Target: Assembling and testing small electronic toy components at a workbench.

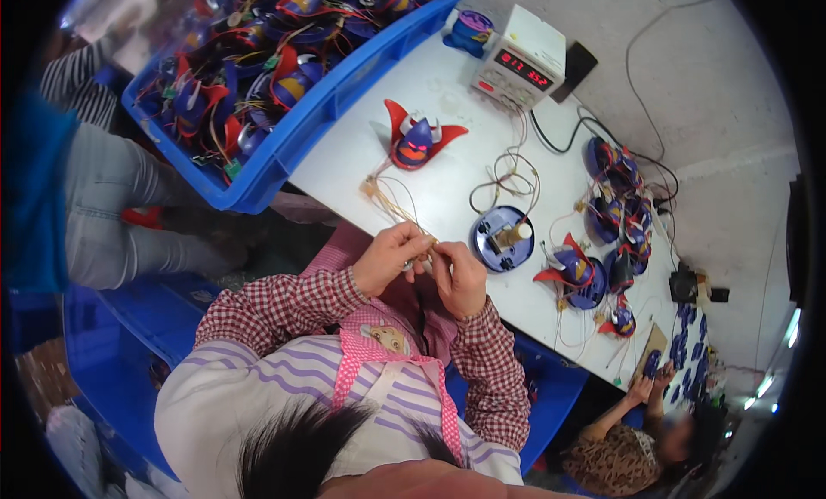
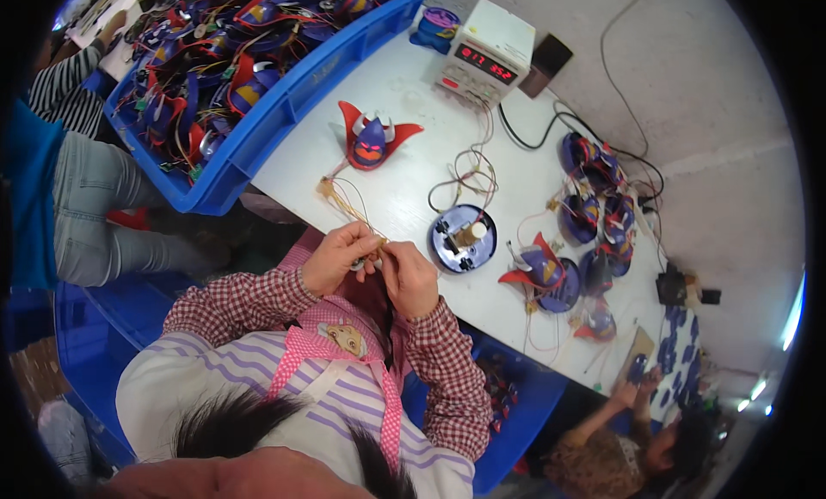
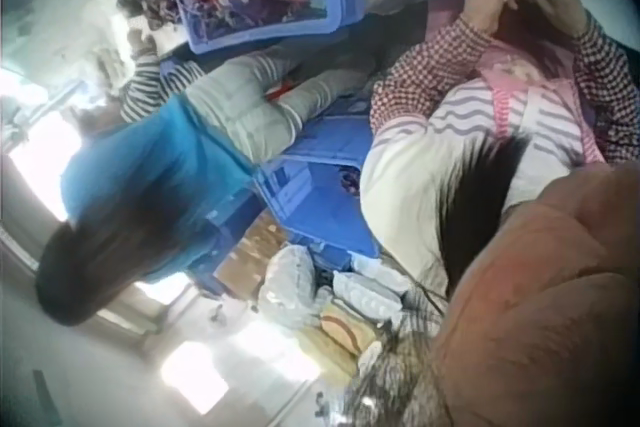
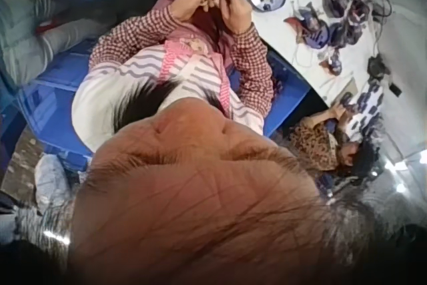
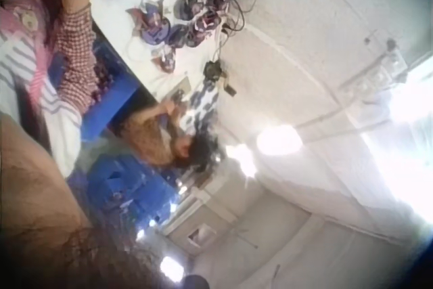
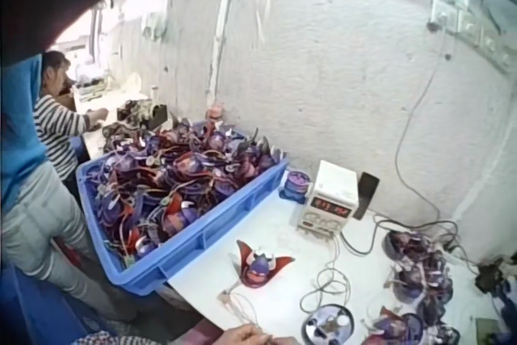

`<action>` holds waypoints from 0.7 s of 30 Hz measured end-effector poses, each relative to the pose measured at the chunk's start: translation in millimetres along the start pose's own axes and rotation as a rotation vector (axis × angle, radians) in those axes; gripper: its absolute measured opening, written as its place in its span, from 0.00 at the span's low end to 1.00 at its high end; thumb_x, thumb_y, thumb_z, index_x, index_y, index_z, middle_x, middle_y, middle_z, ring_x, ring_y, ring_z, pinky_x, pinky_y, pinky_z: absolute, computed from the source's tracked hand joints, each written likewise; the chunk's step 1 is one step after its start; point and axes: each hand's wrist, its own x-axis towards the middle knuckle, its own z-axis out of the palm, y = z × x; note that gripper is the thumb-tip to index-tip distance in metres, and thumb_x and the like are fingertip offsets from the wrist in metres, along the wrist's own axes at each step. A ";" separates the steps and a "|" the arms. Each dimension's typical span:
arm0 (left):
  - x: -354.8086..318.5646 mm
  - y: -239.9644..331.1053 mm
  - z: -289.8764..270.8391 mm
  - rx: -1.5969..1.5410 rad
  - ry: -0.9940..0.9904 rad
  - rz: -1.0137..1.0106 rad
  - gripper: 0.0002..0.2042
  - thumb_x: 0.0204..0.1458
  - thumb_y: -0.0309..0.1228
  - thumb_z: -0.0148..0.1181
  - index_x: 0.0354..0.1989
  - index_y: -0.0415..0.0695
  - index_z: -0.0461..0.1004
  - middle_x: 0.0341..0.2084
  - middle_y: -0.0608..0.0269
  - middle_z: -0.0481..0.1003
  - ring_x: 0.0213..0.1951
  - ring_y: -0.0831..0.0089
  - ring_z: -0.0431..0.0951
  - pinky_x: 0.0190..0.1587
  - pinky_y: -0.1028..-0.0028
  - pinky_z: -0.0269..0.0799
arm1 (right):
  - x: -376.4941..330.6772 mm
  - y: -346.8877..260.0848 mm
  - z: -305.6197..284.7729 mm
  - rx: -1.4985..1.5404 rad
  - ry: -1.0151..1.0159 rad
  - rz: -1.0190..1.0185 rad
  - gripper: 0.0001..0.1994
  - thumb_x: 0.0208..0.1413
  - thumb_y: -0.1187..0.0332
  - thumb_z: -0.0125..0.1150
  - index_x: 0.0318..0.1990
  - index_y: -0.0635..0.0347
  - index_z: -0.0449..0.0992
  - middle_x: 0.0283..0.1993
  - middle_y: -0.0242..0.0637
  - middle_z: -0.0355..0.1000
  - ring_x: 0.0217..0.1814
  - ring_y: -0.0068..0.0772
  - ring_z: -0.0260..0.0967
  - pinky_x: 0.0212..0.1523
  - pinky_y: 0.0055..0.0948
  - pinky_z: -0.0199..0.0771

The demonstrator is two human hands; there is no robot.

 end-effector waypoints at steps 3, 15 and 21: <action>1.4 -0.2 2.1 -0.006 0.018 0.020 0.06 0.58 0.31 0.52 0.31 0.42 0.67 0.23 0.63 0.71 0.22 0.81 0.70 0.19 0.87 0.66 | -2.5 3.4 1.0 0.000 0.028 -0.031 0.09 0.46 0.82 0.58 0.37 0.65 0.72 0.30 0.38 0.71 0.23 0.33 0.67 0.24 0.24 0.67; 5.8 -0.3 3.2 -0.024 0.026 0.020 0.05 0.57 0.30 0.52 0.32 0.42 0.68 0.22 0.64 0.71 0.21 0.81 0.70 0.19 0.87 0.65 | -3.2 5.4 1.9 0.022 0.086 0.002 0.08 0.46 0.84 0.57 0.35 0.66 0.73 0.29 0.37 0.70 0.24 0.28 0.65 0.24 0.21 0.65; 6.3 0.0 1.1 0.013 0.030 0.044 0.06 0.56 0.30 0.53 0.29 0.42 0.68 0.22 0.64 0.70 0.21 0.80 0.70 0.18 0.86 0.65 | -2.7 5.2 1.8 0.044 0.063 -0.012 0.08 0.45 0.84 0.57 0.35 0.65 0.73 0.29 0.36 0.70 0.23 0.28 0.65 0.24 0.21 0.65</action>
